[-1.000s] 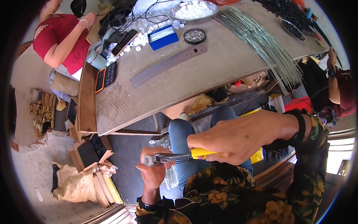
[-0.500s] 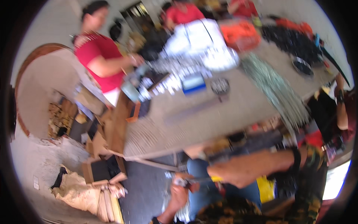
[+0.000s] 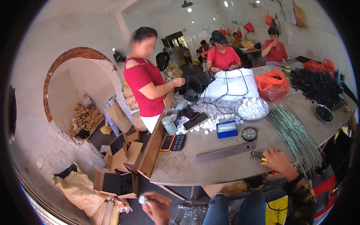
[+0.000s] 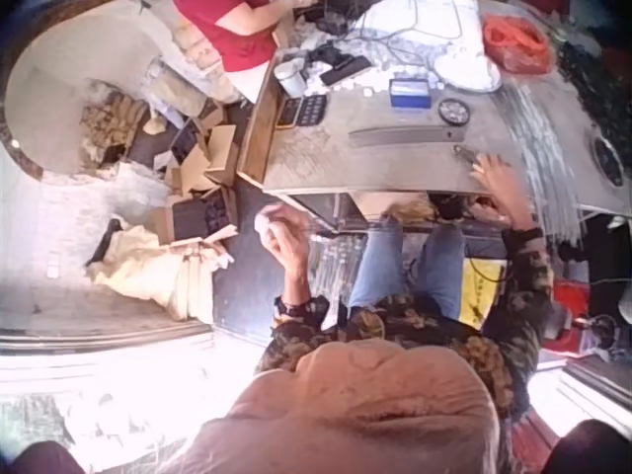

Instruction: The person assembles umbrella components by inserting metal ribs into a plastic center hub and then using pliers to secure the rib in place.

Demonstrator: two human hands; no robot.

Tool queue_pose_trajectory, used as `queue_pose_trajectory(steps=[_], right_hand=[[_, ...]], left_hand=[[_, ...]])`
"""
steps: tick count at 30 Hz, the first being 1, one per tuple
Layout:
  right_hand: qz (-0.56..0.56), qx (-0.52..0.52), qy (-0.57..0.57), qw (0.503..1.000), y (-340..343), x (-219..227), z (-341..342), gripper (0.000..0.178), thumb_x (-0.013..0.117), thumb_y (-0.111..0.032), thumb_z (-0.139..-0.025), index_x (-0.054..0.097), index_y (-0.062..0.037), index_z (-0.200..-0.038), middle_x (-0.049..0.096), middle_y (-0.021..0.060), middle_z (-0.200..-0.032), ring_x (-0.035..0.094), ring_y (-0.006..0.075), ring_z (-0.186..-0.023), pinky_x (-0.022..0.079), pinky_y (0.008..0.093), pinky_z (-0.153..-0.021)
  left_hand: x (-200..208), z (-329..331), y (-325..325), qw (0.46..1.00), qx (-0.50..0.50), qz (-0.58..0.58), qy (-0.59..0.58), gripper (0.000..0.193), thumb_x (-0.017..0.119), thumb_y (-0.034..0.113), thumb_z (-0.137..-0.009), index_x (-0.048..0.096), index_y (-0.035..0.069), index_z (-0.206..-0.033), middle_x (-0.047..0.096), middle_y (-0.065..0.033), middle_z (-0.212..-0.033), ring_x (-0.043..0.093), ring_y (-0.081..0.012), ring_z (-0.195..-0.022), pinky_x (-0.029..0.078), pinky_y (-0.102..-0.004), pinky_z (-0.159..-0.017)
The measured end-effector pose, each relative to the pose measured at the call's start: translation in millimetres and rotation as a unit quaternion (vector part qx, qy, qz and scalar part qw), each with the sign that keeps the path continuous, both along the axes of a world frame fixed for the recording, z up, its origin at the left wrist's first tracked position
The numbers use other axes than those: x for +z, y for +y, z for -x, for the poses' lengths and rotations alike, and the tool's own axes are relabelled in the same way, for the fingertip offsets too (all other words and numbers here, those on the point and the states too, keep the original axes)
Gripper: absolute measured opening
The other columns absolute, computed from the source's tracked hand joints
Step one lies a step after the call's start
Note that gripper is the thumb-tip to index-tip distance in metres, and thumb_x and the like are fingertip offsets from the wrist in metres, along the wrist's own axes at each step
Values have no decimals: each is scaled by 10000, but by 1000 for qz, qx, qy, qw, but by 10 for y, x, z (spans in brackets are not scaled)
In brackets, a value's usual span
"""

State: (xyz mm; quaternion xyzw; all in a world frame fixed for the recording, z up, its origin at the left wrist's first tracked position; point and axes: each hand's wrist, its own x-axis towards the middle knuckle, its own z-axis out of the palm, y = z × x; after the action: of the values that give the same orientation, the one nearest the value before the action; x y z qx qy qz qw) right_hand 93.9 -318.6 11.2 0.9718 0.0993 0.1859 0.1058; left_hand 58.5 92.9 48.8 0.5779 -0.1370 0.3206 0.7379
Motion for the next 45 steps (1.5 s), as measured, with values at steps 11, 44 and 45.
queue_pose_trajectory(steps=[11, 44, 45], right_hand=[[-171, 86, -56, 980, 278, -89, 65, 213, 634, -141, -700, 533, -46, -862, 519, 120, -974, 529, 300, -879, 427, 378, -748], [-345, -69, -5, 936, 294, 84, 621, 80, 584, -49, -777, 548, 17, -804, 521, 111, -715, 522, 233, -606, 406, 295, -555], [-345, -54, 14, 937, 400, 123, 596, 79, 584, -45, -776, 548, 19, -807, 523, 110, -715, 521, 228, -607, 407, 288, -558]], left_hand=[[-564, -78, 626, 936, 21, -256, 239, 207, 442, 112, -882, 456, 12, -1062, 371, 26, -603, 366, -46, -489, 371, -207, -453], [-1477, 904, 518, 932, 11, -361, 39, 222, 446, 214, -883, 533, 28, -968, 562, -42, -719, 522, -137, -601, 416, -277, -546], [-2810, 1636, 922, 822, 30, -549, 153, 232, 438, 235, -894, 534, 33, -954, 562, -33, -722, 513, -130, -587, 408, -278, -509]])
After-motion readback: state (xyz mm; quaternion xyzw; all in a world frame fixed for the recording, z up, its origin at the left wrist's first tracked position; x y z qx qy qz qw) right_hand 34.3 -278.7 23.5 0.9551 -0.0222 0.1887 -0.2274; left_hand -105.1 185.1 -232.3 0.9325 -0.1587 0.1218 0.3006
